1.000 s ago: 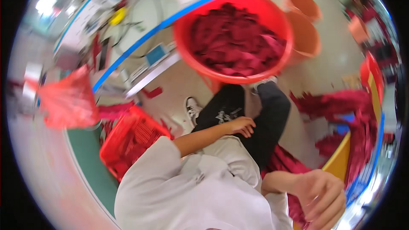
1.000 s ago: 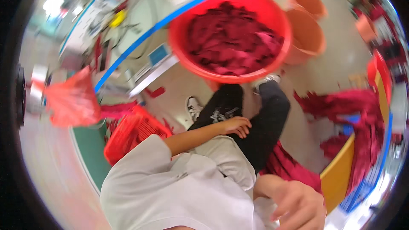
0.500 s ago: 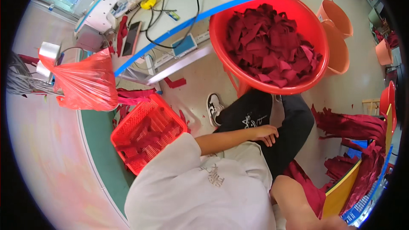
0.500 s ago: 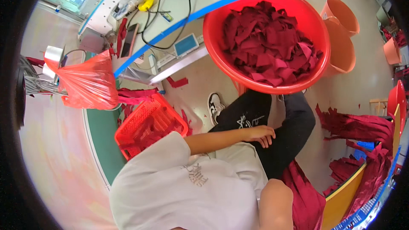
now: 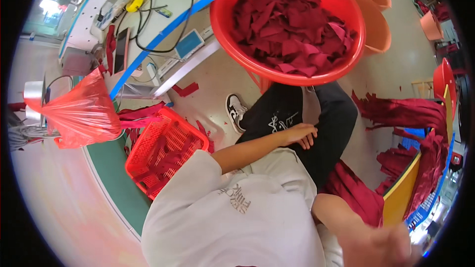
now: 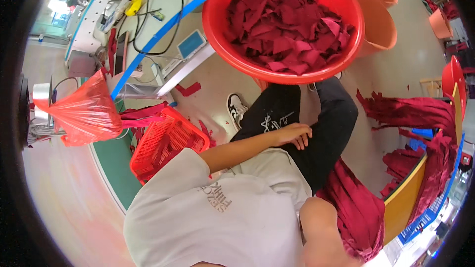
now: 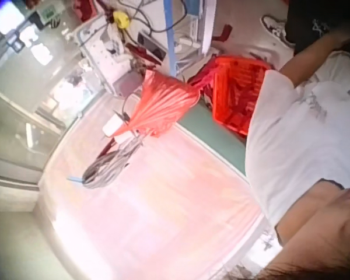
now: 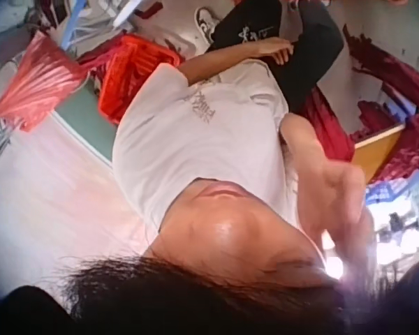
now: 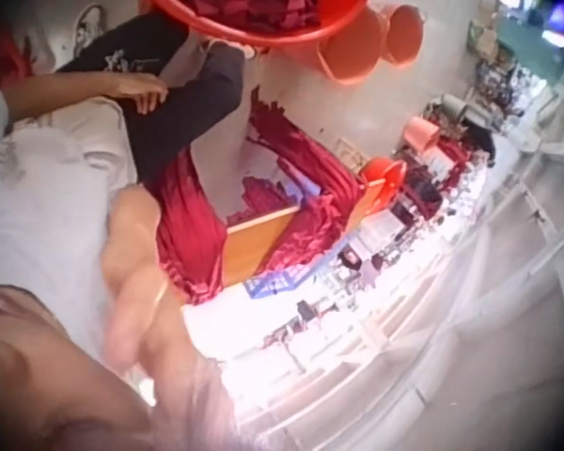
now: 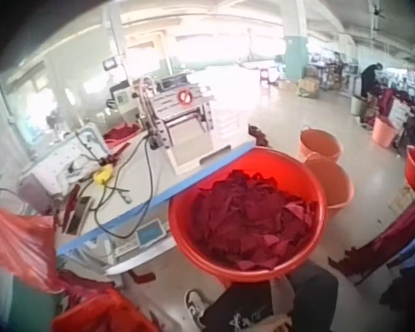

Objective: The recorder is organizing and bundling strips of magenta fabric at a factory workstation.

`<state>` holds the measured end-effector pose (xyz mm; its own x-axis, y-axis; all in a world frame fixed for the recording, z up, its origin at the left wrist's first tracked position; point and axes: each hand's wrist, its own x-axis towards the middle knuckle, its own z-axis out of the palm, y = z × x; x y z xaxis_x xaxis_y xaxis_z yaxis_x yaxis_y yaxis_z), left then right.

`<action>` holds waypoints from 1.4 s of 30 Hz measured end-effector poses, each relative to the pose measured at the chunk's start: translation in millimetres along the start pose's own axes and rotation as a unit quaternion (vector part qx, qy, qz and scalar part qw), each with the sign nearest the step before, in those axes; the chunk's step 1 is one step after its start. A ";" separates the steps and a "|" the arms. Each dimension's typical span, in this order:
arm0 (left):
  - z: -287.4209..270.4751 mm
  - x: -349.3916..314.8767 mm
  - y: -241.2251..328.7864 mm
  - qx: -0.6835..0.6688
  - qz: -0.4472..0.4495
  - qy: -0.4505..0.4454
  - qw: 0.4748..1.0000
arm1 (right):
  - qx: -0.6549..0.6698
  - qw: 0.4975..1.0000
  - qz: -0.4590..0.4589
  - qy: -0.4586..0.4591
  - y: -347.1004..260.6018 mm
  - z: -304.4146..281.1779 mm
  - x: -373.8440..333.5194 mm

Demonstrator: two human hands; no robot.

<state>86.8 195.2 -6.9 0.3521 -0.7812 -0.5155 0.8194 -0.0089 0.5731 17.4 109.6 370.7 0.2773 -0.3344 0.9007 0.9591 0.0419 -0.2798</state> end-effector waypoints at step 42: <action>9.8 -48.2 140.8 0.579 0.429 0.521 0.458 | -0.071 0.812 0.572 0.094 303.3 -178.2 -124.2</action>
<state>180.8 225.5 104.9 0.8380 -0.0916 0.5379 -0.4003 -0.7733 0.4918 263.9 -4.0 114.8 0.9559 -0.2914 -0.0376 0.0608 0.3214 -0.9450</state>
